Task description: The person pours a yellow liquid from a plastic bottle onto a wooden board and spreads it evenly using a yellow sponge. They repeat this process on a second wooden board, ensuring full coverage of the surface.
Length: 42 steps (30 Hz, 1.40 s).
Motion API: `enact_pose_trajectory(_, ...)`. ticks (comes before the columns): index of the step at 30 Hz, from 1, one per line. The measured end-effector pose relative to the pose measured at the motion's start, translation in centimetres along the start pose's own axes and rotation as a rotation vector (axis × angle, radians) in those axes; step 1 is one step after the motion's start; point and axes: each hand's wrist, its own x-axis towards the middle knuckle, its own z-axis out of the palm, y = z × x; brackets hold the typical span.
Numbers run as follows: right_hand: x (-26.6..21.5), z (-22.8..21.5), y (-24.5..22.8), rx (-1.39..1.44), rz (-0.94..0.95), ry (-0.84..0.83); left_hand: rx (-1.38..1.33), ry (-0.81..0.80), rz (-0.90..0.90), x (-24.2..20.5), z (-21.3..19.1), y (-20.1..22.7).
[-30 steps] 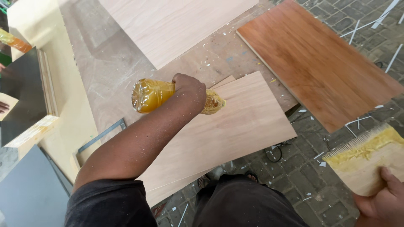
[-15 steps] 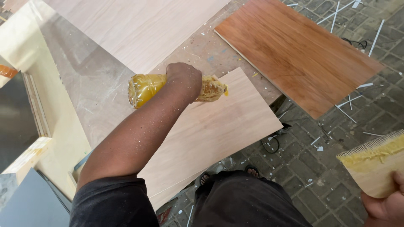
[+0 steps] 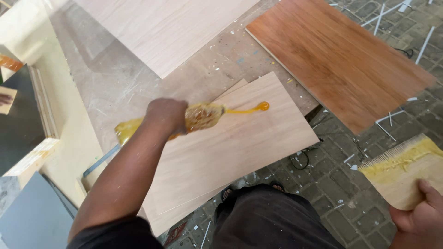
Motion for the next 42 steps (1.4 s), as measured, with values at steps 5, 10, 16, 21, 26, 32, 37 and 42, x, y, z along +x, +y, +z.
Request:
enact_pose_trajectory(5, 0.2, 3.8, 1.7, -0.134, -0.036, -0.055, -0.075, -0.056, -0.086, -1.2, 10.6, -6.9)
enact_pose_trajectory(10, -0.6, 9.1, 4.7, -0.37, -0.162, -0.084, -0.252, -0.108, -0.176, -5.0, 16.7, -11.0)
enact_pose_trajectory(16, -9.7, 19.2, 8.6, -0.404, -0.247, -0.612, -0.409, -0.119, -0.164, -7.2, 22.9, -13.5)
enact_pose_trajectory(21, -21.1, 27.4, 10.4, -1.047, -0.267, -0.849, -0.643, -0.03, -0.096, -8.9, 23.4, -15.2)
enact_pose_trajectory(26, -24.9, 31.5, 15.5, -1.043, -0.578, -0.974, -0.819, 0.076, -0.035, -7.8, 24.8, -16.0)
enact_pose_trajectory(32, -26.8, 33.0, 18.1, -1.457, -0.834, -1.125, -1.091, 0.176, 0.042, -6.0, 24.3, -16.9)
enact_pose_trajectory(37, -26.5, 29.9, 16.6, -1.687, -0.566, -0.943, -1.494, 0.601, -0.122, 0.0, 23.4, -18.3)
enact_pose_trajectory(42, -22.9, 25.8, 15.7, -0.914, -0.009, -0.456, -1.738, 0.867, -0.26, 12.7, 25.4, -18.5)
